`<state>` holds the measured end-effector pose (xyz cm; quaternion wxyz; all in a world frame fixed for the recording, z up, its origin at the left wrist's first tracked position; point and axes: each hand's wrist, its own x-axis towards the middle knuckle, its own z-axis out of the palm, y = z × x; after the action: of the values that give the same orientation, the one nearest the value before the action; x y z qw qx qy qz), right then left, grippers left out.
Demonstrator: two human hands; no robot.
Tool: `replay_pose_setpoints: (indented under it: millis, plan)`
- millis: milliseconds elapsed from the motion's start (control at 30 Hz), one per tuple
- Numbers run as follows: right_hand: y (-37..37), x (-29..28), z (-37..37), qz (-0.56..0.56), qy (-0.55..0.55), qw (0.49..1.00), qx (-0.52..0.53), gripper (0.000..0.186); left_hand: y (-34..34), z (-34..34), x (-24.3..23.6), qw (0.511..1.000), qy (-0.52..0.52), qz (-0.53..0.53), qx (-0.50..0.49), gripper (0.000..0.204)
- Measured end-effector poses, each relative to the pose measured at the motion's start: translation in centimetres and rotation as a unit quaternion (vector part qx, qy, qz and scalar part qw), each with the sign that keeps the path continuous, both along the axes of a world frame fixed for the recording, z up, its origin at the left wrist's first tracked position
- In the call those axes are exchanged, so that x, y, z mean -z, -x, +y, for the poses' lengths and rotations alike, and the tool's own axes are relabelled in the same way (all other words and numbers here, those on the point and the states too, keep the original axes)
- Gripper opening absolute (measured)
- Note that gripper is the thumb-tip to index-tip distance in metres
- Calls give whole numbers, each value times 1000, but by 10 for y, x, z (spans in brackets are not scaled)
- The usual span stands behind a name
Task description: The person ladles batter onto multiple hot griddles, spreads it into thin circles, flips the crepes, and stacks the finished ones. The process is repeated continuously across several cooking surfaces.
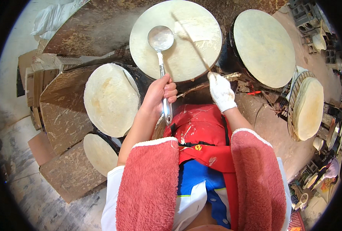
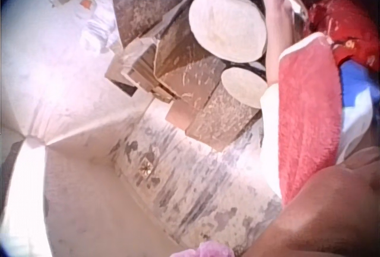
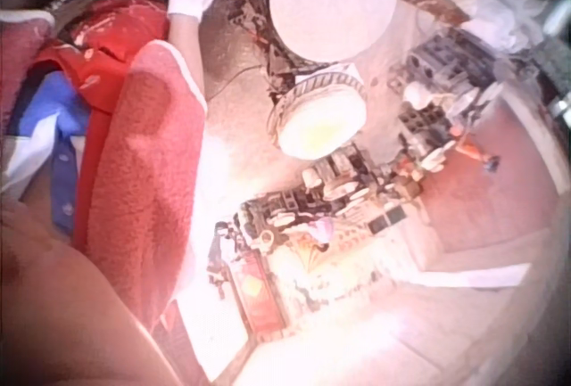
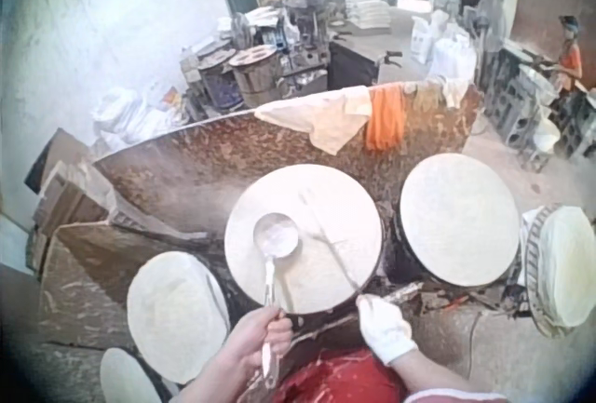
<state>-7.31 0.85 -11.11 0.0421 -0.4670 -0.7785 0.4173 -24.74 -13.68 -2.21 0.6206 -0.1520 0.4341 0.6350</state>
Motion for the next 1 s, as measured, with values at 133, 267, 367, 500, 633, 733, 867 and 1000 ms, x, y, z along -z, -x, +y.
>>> replay_pose_setpoints:
  millis: [133,267,367,500,633,733,867,1000]
  plan:
    - [-10,-9,0,27,-18,999,-21,45,15,5,10,998,43,44,5,26]
    - [-20,2,0,15,11,994,112,48,22,7,21,995,67,69,28,25]
    - [-1,22,-37,11,85,992,91,56,13,20,26,992,87,89,36,27]
    - [19,18,-49,35,241,968,67,53,9,24,21,994,-37,-100,-17,26]
    - [4,-18,16,31,49,998,-30,52,34,-31,-3,814,-367,-446,-64,26]
    - [4,-26,33,7,-12,1000,21,48,8,-48,-4,924,-328,-193,-46,30]
    - [-3,-8,-3,-36,-74,985,-152,41,-13,-50,-18,898,-337,-266,-99,30]
    - [-30,11,9,2,-87,971,-221,41,-39,-77,-36,912,-312,-196,-179,29]
